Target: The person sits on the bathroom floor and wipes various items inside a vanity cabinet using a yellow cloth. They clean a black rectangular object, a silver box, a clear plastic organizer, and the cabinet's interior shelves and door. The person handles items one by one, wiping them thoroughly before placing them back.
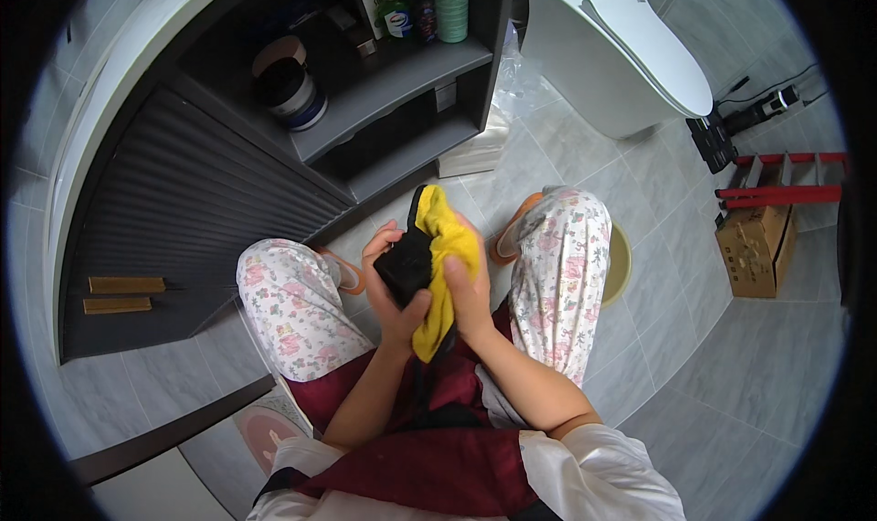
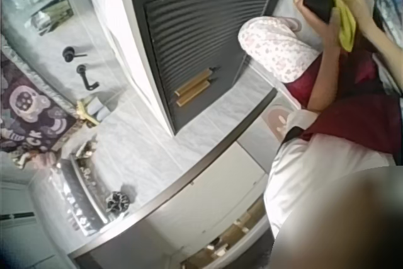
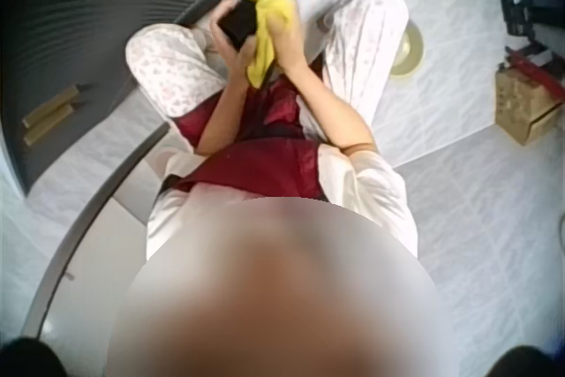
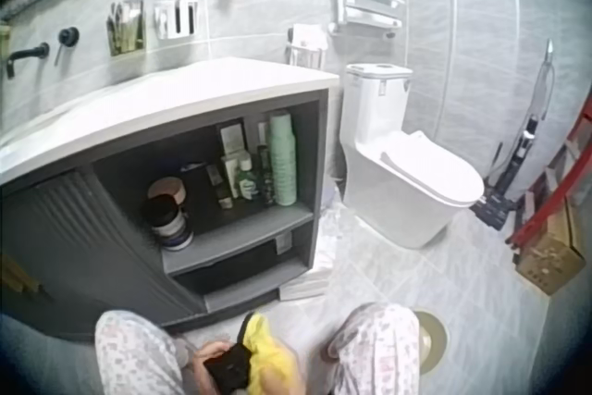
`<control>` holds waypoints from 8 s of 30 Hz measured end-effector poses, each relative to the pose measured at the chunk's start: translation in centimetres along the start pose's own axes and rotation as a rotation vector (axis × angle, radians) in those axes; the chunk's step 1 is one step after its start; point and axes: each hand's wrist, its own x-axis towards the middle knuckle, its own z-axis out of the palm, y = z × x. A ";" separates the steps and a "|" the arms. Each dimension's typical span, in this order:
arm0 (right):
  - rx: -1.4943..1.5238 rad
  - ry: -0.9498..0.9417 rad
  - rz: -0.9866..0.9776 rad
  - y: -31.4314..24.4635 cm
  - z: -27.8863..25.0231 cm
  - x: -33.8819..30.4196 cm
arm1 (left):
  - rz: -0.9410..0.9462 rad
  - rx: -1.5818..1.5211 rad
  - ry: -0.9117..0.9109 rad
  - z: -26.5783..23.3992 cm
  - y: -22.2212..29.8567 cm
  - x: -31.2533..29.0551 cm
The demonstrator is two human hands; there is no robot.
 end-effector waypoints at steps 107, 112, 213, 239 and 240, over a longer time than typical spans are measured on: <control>-1.020 -0.662 -0.618 -2.8 0.8 8.4 | 0.327 0.582 -0.320 -5.5 -4.1 10.6; -1.126 -0.579 -0.683 -2.7 0.3 9.5 | 0.263 0.566 -0.246 -5.5 -3.8 10.0; -0.677 -0.376 -0.234 1.8 2.0 7.8 | -0.311 -0.500 -0.188 -3.5 -2.2 9.8; 0.224 0.064 0.839 9.0 -3.4 6.6 | -0.769 -0.774 0.318 -6.4 -11.6 9.0; 0.154 0.119 0.780 9.5 -4.1 7.0 | -0.814 -0.803 0.273 -6.3 -12.8 8.3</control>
